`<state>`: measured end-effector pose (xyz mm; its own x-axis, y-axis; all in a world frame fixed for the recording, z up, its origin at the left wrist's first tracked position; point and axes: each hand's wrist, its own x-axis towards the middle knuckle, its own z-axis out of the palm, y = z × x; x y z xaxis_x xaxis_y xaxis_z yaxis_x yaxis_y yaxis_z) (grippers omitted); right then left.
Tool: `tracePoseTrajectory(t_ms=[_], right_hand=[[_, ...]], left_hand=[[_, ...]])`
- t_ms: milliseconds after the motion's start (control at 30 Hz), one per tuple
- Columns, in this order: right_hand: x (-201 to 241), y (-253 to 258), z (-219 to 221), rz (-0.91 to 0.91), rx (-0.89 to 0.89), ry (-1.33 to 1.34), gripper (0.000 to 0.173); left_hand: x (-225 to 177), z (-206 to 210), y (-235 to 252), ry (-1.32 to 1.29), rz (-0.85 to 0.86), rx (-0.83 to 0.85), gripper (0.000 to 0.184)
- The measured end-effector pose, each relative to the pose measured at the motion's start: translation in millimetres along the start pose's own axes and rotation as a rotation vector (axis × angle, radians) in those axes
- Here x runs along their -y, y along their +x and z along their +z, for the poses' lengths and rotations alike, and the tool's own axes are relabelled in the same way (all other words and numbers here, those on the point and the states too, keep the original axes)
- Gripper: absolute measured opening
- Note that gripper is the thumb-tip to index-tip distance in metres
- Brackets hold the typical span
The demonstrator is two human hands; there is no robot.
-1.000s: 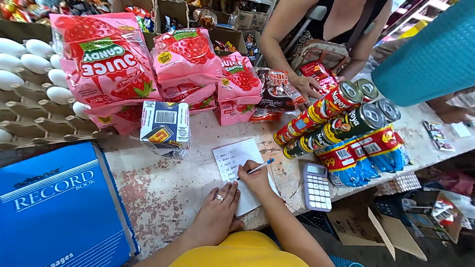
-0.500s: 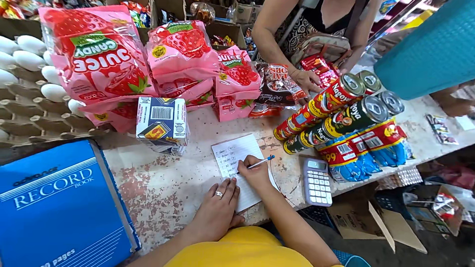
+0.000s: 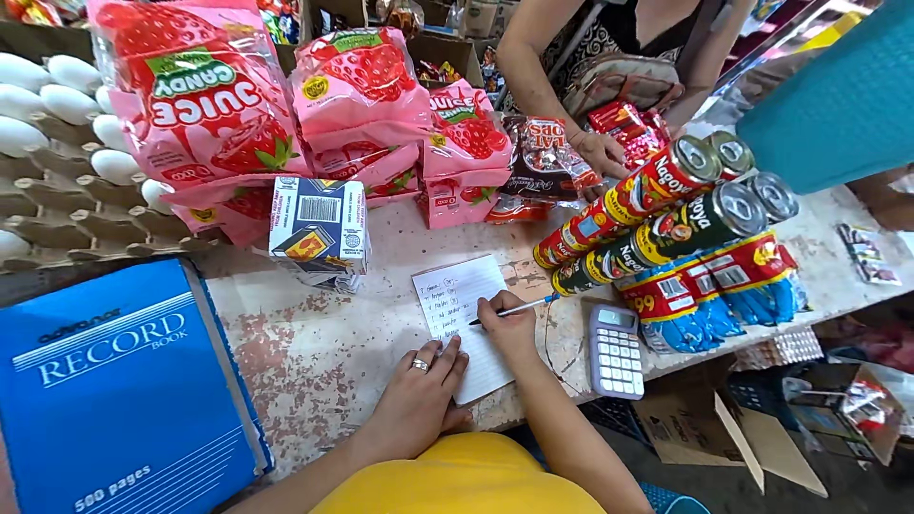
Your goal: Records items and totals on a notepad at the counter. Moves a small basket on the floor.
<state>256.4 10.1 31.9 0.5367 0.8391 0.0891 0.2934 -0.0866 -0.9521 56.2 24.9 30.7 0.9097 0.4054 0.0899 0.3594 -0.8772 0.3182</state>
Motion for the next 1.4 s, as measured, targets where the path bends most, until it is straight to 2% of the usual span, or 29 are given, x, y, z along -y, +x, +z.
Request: tracePoseTrajectory(t_ms=[200, 433, 800, 1067, 1267, 1400], right_hand=[[9.0, 6.0, -7.9, 0.090, 0.137, -0.004, 0.028], [-0.6, 0.6, -0.4, 0.001, 0.046, 0.054, 0.030], [-2.3, 0.5, -0.1, -0.052, 0.088, -0.045, 0.030], [-2.0, 0.3, 1.1, -0.046, 0.047, -0.046, 0.030], [-2.6, 1.5, 2.6, -0.052, 0.011, -0.038, 0.028], [1.6, 2.4, -0.4, -0.019, 0.059, -0.059, 0.029]], left_hand=[[0.7, -0.1, 0.8, -0.031, 0.004, 0.017, 0.074], [-0.9, -1.4, 1.3, 0.002, 0.001, 0.026, 0.073], [-1.3, -2.7, 0.5, -0.006, -0.007, 0.042, 0.074], [-1.3, -1.7, 0.3, 0.018, 0.000, 0.034, 0.074], [-2.0, -0.7, 0.3, 0.021, 0.018, -0.012, 0.070], [-3.3, 3.8, -0.4, 0.069, 0.074, -0.117, 0.058]])
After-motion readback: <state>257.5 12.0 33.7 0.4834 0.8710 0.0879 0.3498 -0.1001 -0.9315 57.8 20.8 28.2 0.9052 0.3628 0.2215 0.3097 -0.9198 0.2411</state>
